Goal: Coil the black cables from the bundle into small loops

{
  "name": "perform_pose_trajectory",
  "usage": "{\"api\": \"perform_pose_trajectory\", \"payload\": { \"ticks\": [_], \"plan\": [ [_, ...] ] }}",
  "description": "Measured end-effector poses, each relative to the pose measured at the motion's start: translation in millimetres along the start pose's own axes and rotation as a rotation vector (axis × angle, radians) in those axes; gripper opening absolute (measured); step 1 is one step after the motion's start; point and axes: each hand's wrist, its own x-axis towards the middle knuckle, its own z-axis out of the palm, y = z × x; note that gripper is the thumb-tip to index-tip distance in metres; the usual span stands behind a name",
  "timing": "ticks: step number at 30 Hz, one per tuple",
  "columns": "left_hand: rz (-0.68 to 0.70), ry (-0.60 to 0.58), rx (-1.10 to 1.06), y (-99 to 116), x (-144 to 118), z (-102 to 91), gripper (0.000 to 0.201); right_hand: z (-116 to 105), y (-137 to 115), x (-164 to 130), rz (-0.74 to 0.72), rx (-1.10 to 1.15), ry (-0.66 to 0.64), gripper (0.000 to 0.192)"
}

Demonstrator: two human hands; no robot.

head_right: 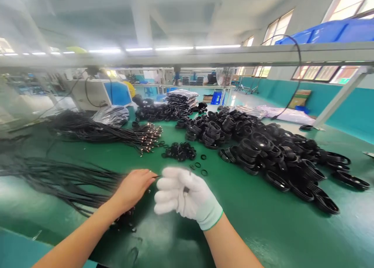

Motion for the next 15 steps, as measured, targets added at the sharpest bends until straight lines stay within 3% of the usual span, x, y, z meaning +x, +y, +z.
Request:
{"api": "perform_pose_trajectory", "payload": {
  "ticks": [3, 6, 8, 12, 15],
  "plan": [
    [-0.028, 0.002, 0.165, 3.0, -19.7, 7.3, 0.028, 8.6, -21.7, -2.4, -0.199, 0.002, -0.009, 0.019],
    [0.105, -0.001, 0.182, 28.6, -46.7, 6.3, 0.025, 9.4, -33.3, -0.4, -0.278, -0.099, 0.053, 0.012],
    [0.219, 0.039, 0.175, 48.8, -62.2, 0.9, 0.024, 4.2, -34.0, 2.1, -0.293, -0.146, 0.137, 0.02],
    [0.314, 0.158, 0.131, 70.6, -64.1, -29.9, 0.025, -9.1, -17.9, 6.3, -0.161, -0.269, 0.246, 0.028],
    [0.24, 0.195, 0.123, 66.1, -41.0, -63.0, 0.024, -9.0, 2.4, 5.9, 0.072, -0.313, 0.158, 0.036]
  ]
}}
